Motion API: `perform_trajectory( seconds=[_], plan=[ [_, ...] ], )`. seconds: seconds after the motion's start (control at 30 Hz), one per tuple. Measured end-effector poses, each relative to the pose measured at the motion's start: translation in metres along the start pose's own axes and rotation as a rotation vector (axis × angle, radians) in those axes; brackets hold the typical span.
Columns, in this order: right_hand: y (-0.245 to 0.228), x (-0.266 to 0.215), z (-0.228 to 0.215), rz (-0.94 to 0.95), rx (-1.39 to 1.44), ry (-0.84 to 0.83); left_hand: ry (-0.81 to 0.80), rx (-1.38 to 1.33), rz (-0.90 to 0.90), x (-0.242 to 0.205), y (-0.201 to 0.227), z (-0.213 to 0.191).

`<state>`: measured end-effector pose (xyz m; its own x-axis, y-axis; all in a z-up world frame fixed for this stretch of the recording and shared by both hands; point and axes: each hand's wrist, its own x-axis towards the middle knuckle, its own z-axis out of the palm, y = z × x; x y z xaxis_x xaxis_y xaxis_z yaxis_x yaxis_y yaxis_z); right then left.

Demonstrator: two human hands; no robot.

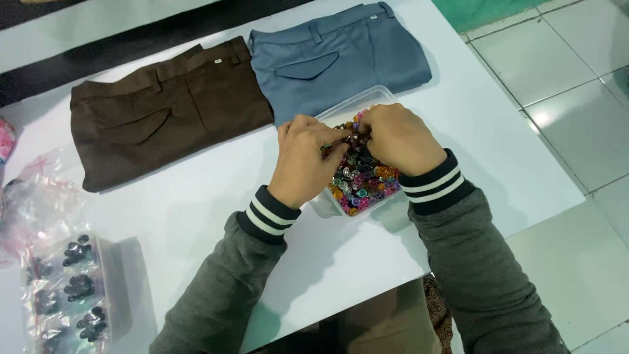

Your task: Sorting and picking out black buttons from a container of mixed colorful buttons and placing them on a table.

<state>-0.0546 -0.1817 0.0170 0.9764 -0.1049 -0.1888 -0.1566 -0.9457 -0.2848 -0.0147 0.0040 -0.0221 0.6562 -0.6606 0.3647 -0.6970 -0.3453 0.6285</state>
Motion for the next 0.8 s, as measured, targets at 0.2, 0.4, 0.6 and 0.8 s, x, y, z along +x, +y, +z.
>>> perform_trajectory(
  seconds=[0.2,0.4,0.6,0.8],
  plan=[
    [-0.025,-0.017,-0.019,-0.061,0.172,-0.126,0.059,-0.175,0.016,0.0,-0.004,0.003],
    [-0.004,-0.019,-0.024,-0.127,0.32,0.081,0.148,-0.319,0.081,0.001,-0.011,0.009],
    [0.018,-0.006,-0.004,-0.086,0.167,0.198,0.183,-0.321,0.057,-0.001,-0.014,0.014],
    [0.001,0.002,-0.001,-0.149,-0.039,0.023,0.174,-0.285,0.074,0.0,-0.014,0.015]
  ],
)
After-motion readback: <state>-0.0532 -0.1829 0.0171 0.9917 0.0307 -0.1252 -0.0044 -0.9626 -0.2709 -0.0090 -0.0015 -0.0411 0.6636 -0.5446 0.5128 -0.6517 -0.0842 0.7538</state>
